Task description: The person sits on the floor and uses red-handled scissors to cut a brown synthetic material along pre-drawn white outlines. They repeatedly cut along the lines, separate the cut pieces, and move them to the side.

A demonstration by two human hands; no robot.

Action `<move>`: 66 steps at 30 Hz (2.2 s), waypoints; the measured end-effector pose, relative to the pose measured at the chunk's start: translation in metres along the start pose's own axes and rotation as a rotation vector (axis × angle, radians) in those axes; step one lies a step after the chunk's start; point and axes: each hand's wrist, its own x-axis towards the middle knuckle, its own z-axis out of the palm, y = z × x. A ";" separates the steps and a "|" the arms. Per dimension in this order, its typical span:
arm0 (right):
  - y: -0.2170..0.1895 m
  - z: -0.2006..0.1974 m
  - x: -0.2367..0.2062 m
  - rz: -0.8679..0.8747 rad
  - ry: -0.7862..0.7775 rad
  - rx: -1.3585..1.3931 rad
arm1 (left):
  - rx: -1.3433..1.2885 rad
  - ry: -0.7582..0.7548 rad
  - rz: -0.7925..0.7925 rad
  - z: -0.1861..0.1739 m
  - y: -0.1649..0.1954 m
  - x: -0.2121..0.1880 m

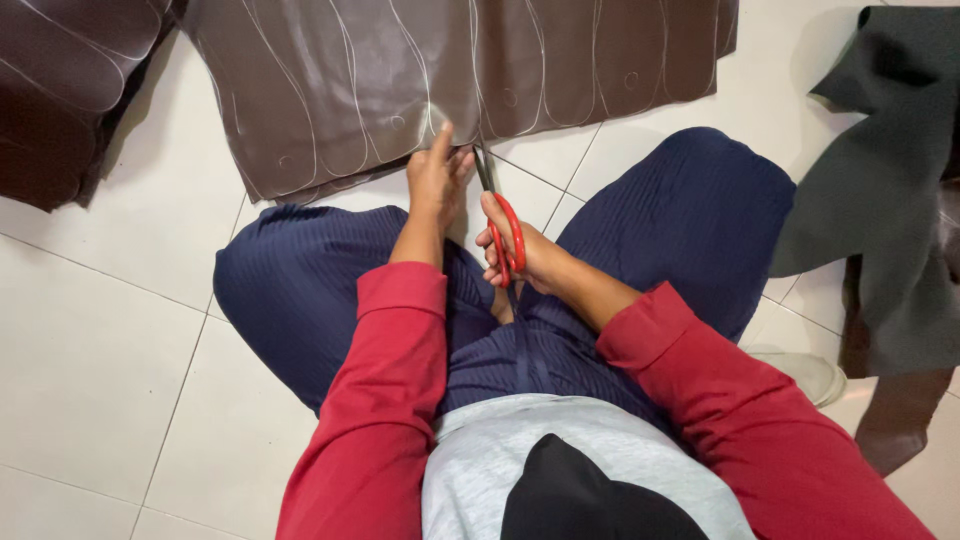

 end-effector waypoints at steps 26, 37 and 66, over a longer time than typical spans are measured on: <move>-0.013 -0.002 -0.011 -0.129 -0.033 0.051 | 0.527 0.067 0.311 0.039 0.047 -0.004; -0.038 -0.002 0.016 -0.110 0.081 -0.047 | 0.498 0.193 0.231 0.048 0.033 -0.017; -0.039 0.013 0.000 -0.086 0.198 -0.069 | 0.273 0.264 0.186 0.055 0.022 -0.028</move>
